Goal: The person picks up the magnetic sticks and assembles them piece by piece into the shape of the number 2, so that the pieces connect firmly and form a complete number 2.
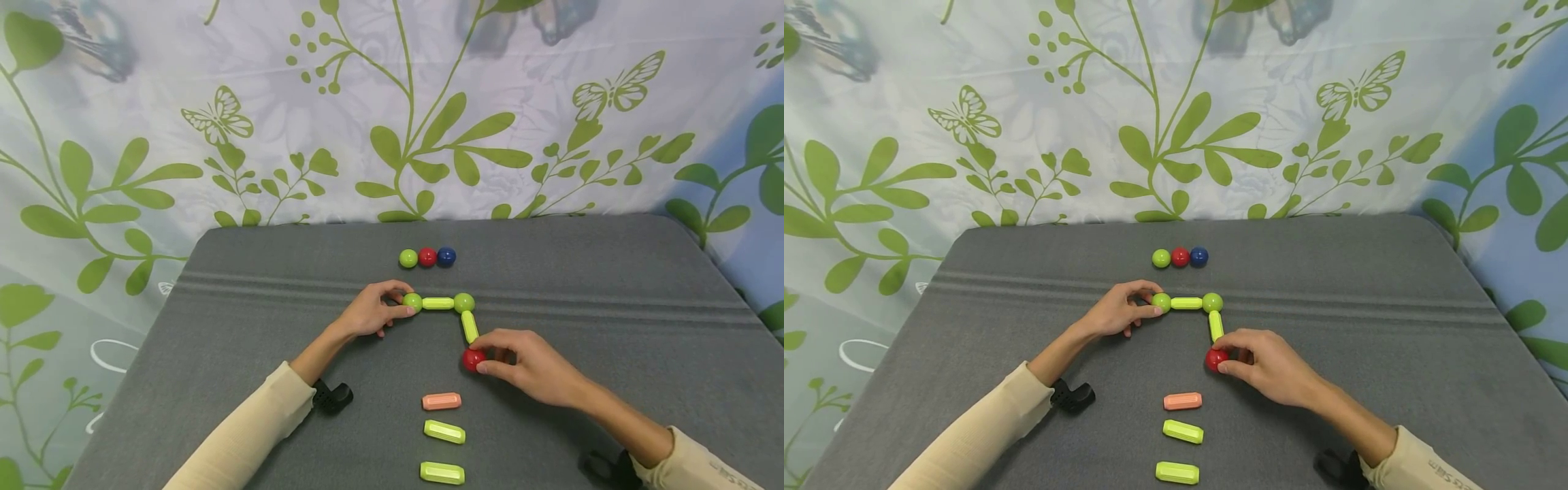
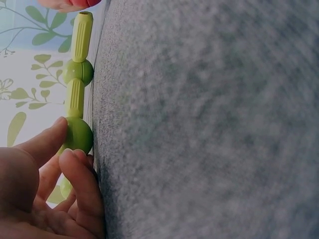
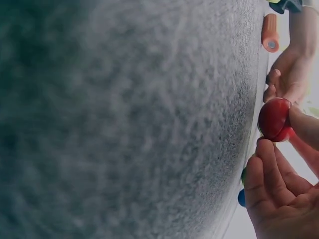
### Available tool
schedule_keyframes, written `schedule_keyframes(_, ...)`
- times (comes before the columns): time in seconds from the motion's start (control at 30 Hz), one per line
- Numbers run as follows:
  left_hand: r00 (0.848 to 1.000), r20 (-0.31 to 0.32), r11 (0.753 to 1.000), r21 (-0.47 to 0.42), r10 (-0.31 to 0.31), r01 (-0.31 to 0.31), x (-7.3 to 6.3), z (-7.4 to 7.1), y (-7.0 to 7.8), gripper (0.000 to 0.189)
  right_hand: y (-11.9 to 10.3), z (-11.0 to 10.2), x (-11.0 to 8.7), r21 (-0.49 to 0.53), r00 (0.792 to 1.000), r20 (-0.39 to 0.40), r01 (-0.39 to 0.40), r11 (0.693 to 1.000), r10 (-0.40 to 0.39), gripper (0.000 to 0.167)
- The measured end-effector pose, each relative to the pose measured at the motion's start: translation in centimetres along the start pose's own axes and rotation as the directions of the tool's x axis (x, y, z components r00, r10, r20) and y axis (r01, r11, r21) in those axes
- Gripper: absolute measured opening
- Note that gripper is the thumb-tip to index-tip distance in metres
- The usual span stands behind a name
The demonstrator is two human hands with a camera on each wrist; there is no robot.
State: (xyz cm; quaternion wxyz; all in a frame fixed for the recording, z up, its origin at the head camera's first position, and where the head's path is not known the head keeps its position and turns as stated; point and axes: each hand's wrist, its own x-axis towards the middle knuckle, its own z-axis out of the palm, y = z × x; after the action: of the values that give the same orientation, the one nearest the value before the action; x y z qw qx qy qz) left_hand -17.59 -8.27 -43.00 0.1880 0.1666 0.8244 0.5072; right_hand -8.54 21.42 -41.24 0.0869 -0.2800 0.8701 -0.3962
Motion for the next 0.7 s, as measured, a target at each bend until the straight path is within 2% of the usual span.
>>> schedule_keyframes(0.7,1.0,0.013,1.0,-0.022,-0.006,0.006,0.01,-0.12,0.05,0.032,0.11,-0.04,0.11,-0.039,1.0,0.002,-0.022,0.999,0.023,0.023)
